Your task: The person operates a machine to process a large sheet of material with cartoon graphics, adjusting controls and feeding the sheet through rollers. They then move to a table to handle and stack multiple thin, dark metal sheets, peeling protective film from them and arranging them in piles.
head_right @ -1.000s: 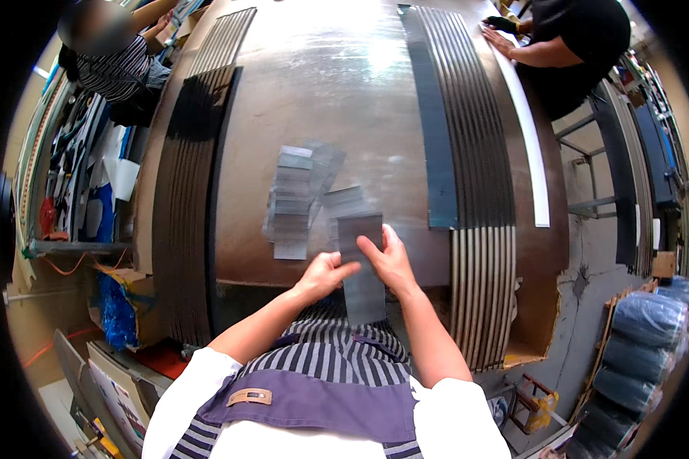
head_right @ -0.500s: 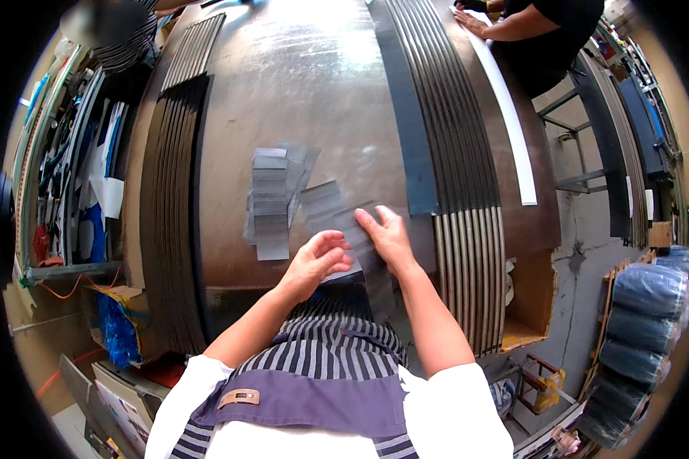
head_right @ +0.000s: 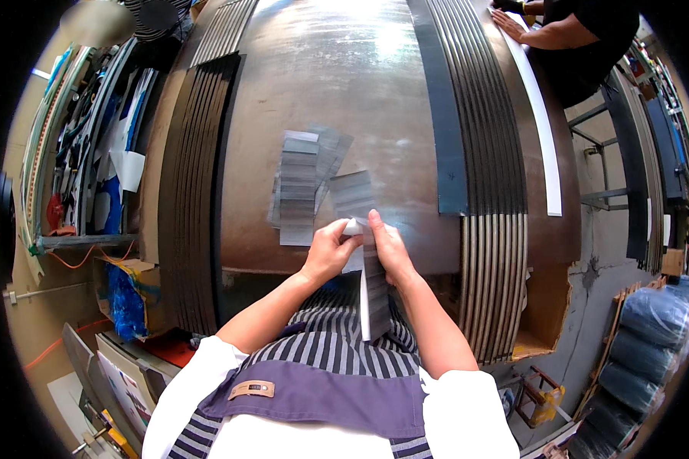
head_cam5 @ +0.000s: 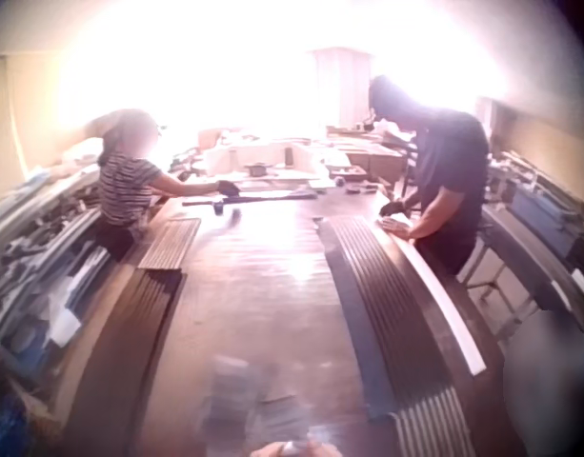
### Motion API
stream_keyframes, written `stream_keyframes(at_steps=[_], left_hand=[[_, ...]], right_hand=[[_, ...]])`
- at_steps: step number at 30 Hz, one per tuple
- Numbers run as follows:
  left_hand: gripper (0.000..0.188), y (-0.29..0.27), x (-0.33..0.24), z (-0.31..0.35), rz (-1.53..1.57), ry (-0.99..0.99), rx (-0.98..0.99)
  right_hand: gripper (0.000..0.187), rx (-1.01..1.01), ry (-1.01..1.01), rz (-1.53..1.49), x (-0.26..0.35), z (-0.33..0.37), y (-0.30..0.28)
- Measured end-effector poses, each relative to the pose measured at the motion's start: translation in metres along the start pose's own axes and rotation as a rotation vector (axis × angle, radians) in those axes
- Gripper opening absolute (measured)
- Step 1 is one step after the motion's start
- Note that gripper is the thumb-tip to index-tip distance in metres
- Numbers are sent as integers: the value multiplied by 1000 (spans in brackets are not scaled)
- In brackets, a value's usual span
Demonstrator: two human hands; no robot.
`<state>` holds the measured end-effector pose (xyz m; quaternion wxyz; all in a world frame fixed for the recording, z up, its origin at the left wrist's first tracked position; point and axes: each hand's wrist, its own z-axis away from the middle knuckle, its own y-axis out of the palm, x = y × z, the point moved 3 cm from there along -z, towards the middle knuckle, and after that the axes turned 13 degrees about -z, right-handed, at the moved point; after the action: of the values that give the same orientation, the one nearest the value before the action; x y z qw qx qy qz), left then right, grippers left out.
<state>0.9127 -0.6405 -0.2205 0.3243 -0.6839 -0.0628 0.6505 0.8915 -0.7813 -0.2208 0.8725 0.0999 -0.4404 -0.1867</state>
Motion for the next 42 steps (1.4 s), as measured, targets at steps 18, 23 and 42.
stream_keyframes(at_steps=[18, 23, 42], left_hand=[[10, -27, 14, 25, 691, -524, 158], [28, -86, 105, -9, 326, -378, -194], [37, 42, 6, 34, 355, -429, 514]], right_hand=[[52, -141, -58, -186, -26, -41, -1], [49, -400, -604, 1178, -37, -44, -8], [30, -167, -596, 623, 18, 5, -14]])
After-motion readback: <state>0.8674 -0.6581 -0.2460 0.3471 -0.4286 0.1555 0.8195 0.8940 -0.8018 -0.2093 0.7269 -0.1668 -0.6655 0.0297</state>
